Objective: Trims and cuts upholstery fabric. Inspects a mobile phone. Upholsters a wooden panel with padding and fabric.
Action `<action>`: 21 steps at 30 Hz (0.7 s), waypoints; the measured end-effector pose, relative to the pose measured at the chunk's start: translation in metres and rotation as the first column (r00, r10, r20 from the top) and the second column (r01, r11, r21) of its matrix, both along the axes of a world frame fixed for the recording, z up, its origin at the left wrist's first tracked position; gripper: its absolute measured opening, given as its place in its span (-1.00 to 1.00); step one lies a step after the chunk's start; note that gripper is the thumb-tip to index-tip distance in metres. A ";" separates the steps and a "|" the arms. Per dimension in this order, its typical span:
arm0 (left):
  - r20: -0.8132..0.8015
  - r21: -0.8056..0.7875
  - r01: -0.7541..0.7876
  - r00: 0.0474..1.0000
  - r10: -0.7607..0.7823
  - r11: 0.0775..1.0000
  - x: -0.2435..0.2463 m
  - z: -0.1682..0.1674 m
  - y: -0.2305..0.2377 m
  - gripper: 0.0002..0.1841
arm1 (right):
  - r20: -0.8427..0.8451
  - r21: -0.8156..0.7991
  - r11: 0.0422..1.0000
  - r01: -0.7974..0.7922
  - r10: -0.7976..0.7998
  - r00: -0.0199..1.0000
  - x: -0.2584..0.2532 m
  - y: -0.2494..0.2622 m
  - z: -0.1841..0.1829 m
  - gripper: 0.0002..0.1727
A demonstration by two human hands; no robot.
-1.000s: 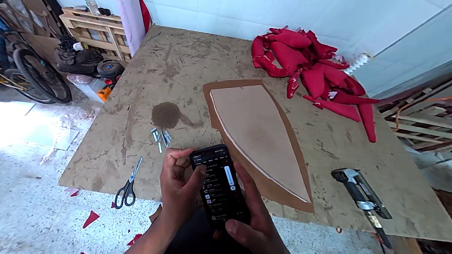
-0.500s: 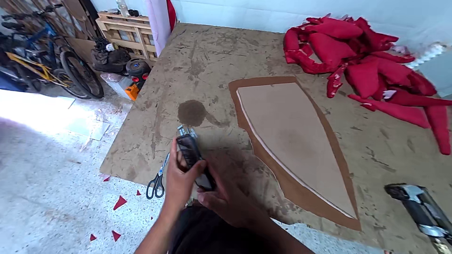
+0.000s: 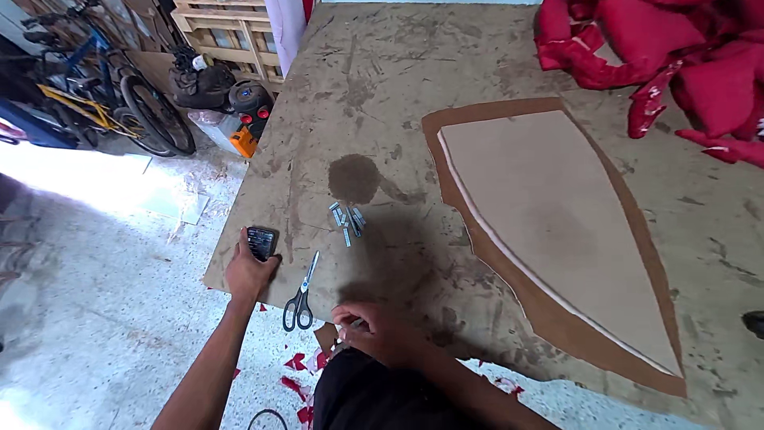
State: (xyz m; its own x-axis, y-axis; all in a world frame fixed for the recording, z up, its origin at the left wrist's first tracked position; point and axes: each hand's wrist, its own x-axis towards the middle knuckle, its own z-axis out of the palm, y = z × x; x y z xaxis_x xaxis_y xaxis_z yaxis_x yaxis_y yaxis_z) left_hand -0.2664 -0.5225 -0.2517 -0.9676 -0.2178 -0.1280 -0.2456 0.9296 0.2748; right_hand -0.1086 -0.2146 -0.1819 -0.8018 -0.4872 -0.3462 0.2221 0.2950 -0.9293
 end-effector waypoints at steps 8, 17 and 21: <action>0.033 0.030 0.129 0.991 -0.130 0.991 0.001 -0.008 0.006 0.12 | 0.048 0.014 0.966 0.259 -0.259 0.965 0.007 0.036 -0.011 -0.49; -0.322 0.427 0.547 0.836 -0.444 0.720 0.064 0.032 0.092 -0.34 | -0.173 0.132 0.204 0.970 -0.959 0.225 0.148 0.209 -0.038 -0.74; -0.314 0.669 0.626 0.727 -0.610 0.402 0.096 0.049 0.216 -0.67 | -0.406 -0.099 0.127 0.987 -0.911 0.077 0.168 0.264 0.044 -0.70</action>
State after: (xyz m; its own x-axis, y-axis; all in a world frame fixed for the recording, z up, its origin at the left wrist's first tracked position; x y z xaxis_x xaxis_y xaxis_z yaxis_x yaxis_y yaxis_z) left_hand -0.1704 -0.3069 -0.2024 -0.8037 0.5906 0.0720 0.3258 0.3356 0.8839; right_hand 0.0595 0.0496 -0.1382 -0.5913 0.8043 0.0592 0.1765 0.2007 -0.9636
